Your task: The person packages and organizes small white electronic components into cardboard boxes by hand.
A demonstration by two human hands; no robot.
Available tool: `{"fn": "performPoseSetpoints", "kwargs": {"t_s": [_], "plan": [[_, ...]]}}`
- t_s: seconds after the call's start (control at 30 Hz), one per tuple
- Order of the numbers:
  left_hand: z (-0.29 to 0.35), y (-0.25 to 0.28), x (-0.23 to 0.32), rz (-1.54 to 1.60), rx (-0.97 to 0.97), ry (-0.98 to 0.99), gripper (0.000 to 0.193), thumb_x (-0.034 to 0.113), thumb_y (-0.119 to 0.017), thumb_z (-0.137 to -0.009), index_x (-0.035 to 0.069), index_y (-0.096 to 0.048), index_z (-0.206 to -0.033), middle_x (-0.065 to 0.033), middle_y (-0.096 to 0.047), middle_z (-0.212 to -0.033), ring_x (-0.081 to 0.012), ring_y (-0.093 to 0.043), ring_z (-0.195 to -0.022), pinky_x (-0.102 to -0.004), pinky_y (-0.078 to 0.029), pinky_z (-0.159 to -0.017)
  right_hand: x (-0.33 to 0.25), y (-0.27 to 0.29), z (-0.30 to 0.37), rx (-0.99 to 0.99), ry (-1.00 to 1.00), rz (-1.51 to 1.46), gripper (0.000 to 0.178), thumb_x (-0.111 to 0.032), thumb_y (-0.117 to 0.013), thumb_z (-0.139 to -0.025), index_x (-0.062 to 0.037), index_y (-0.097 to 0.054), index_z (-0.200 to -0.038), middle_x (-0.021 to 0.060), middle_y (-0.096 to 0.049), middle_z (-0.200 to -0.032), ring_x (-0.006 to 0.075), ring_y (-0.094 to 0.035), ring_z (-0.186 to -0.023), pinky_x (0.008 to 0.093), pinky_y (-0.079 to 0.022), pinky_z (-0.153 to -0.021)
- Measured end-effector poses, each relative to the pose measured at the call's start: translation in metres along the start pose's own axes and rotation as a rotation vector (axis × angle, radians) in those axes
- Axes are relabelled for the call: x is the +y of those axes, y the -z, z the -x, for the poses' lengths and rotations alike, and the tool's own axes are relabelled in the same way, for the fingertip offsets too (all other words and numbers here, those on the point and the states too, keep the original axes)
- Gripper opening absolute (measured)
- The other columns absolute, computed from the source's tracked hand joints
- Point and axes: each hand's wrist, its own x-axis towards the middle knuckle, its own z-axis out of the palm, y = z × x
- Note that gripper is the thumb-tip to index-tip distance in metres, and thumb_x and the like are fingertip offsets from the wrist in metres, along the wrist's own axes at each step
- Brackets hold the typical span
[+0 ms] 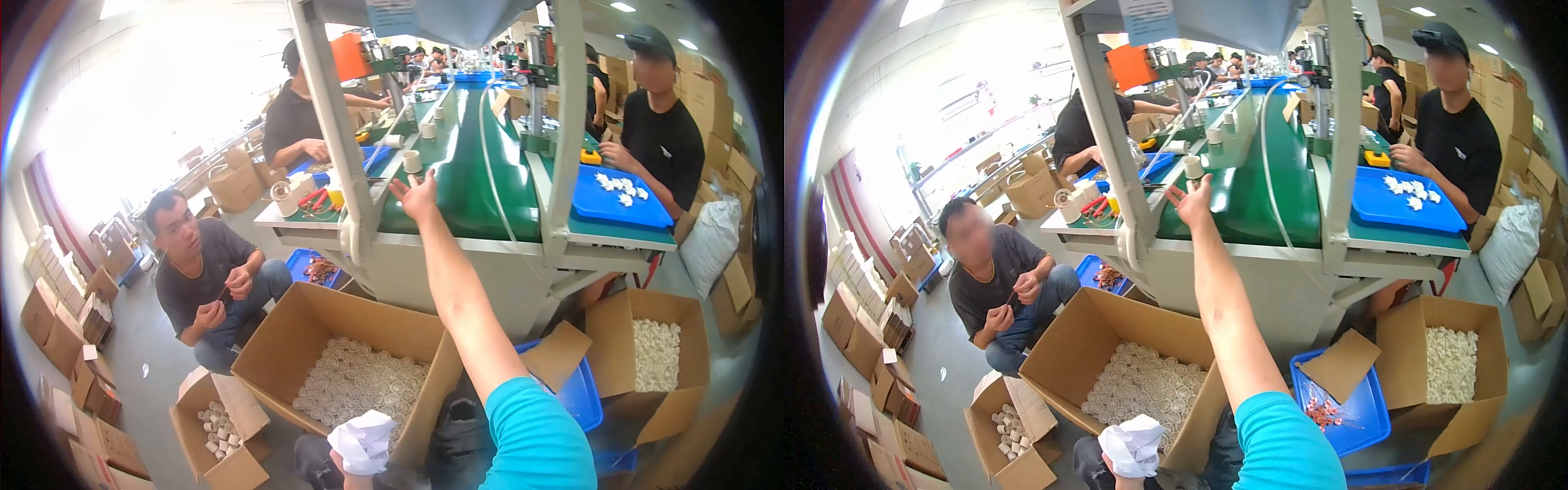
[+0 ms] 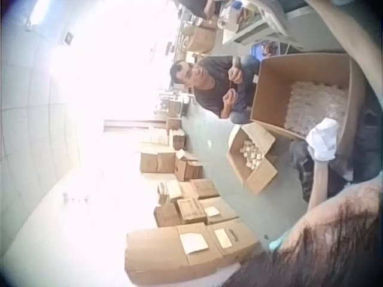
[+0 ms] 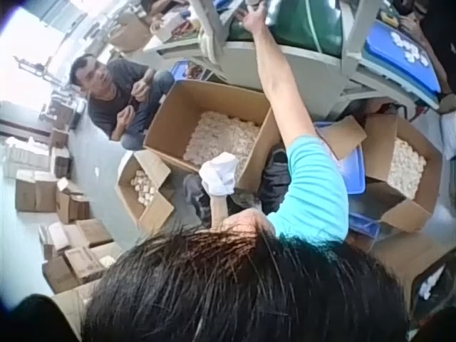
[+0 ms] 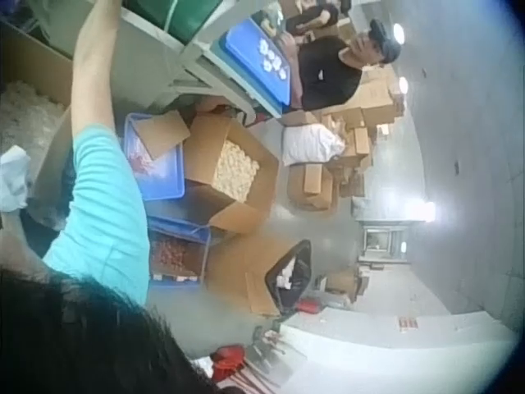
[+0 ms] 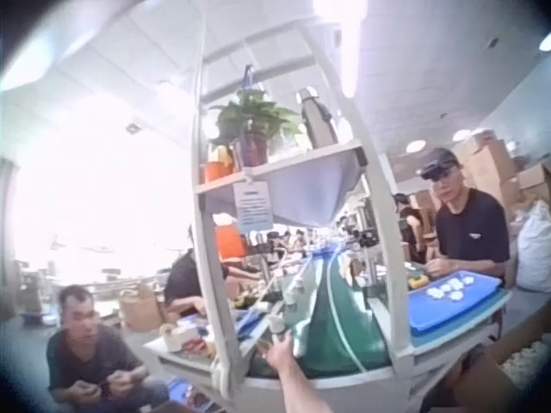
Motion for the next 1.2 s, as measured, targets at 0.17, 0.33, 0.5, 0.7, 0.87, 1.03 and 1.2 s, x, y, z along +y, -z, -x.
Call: {"fn": "performPoseSetpoints", "kwargs": {"t_s": [0.17,0.33,0.5,0.7,0.87,1.03,1.2], "plan": [[-0.027,0.039,-0.016,0.306,-0.077,0.026,0.040,0.028,-0.050,-0.095,-0.003,-0.057,-0.121,-0.0177,-0.063,-0.113,-0.0306,-0.062,-0.101,-0.0425,-0.051,-0.087,0.000,0.003,-0.040,0.000,0.002,0.089,0.064,-0.069,-0.030,-0.096,-0.0067,-0.029,-0.113,0.0106,-0.012,-0.163,0.0376,-0.058,-0.096,0.0576,-0.054,-0.085],[-0.060,0.085,-0.051,0.401,-0.360,0.033,0.046,0.035,-0.048,-0.095,0.002,-0.053,-0.127,-0.0180,-0.057,-0.125,-0.0334,-0.052,-0.116,-0.0451,-0.040,-0.101,-0.013,0.000,-0.069,-0.033,-0.013,0.078,0.097,-0.073,-0.036,-0.092,-0.0117,0.008,-0.153,0.0120,0.001,-0.163,0.0377,-0.060,-0.094,0.0598,-0.054,-0.083],[-0.062,0.049,-0.065,0.437,-0.426,0.183,0.046,0.038,-0.044,-0.095,0.004,-0.053,-0.125,-0.0184,-0.055,-0.129,-0.0357,-0.047,-0.124,-0.0477,-0.034,-0.110,-0.068,0.020,-0.064,0.027,0.118,0.183,0.069,-0.067,-0.041,-0.093,-0.0056,-0.027,-0.121,0.0194,-0.003,-0.161,0.0417,-0.061,-0.090,0.0619,-0.055,-0.083],[-0.049,0.062,-0.034,0.669,-0.469,0.071,0.049,0.043,-0.049,-0.095,0.001,-0.059,-0.120,-0.0199,-0.056,-0.131,-0.0388,-0.048,-0.125,-0.0516,-0.034,-0.109,0.028,-0.034,0.134,-0.341,0.188,0.993,0.042,-0.030,-0.060,-0.095,-0.0073,-0.039,-0.124,0.0187,-0.058,-0.117,0.0218,-0.064,-0.062,0.0371,-0.055,-0.060],[-0.033,-0.074,-0.013,0.278,-0.029,0.224,0.055,0.041,-0.046,-0.090,0.000,-0.056,-0.126,-0.0145,-0.065,-0.117,-0.0304,-0.064,-0.105,-0.0439,-0.052,-0.092,0.050,0.062,0.382,-1.084,-0.150,1.396,0.075,-0.025,-0.075,-0.084,-0.0174,-0.038,-0.149,0.0186,-0.032,-0.152,0.0338,-0.022,-0.146,0.0503,-0.016,-0.120],[-0.010,-0.097,-0.045,0.199,-0.086,0.317,0.056,0.036,-0.046,-0.089,0.003,-0.050,-0.134,-0.0136,-0.061,-0.125,-0.0300,-0.060,-0.113,-0.0438,-0.048,-0.099,0.069,0.093,0.473,-0.574,0.518,1.609,0.063,-0.025,-0.084,-0.070,-0.0174,-0.060,-0.129,0.0218,-0.052,-0.132,0.0431,-0.044,-0.130,0.0530,-0.036,-0.108],[0.009,-0.152,-0.029,0.248,-0.287,0.372,0.062,0.037,-0.050,-0.088,0.016,-0.041,-0.145,-0.0082,-0.050,-0.141,-0.0285,-0.048,-0.128,-0.0466,-0.036,-0.109,0.025,0.053,0.447,-0.045,0.401,1.066,0.018,-0.006,-0.078,-0.080,0.0013,-0.065,-0.069,0.0090,-0.068,-0.083,0.0129,-0.064,-0.074,0.0265,-0.050,-0.067]]}}
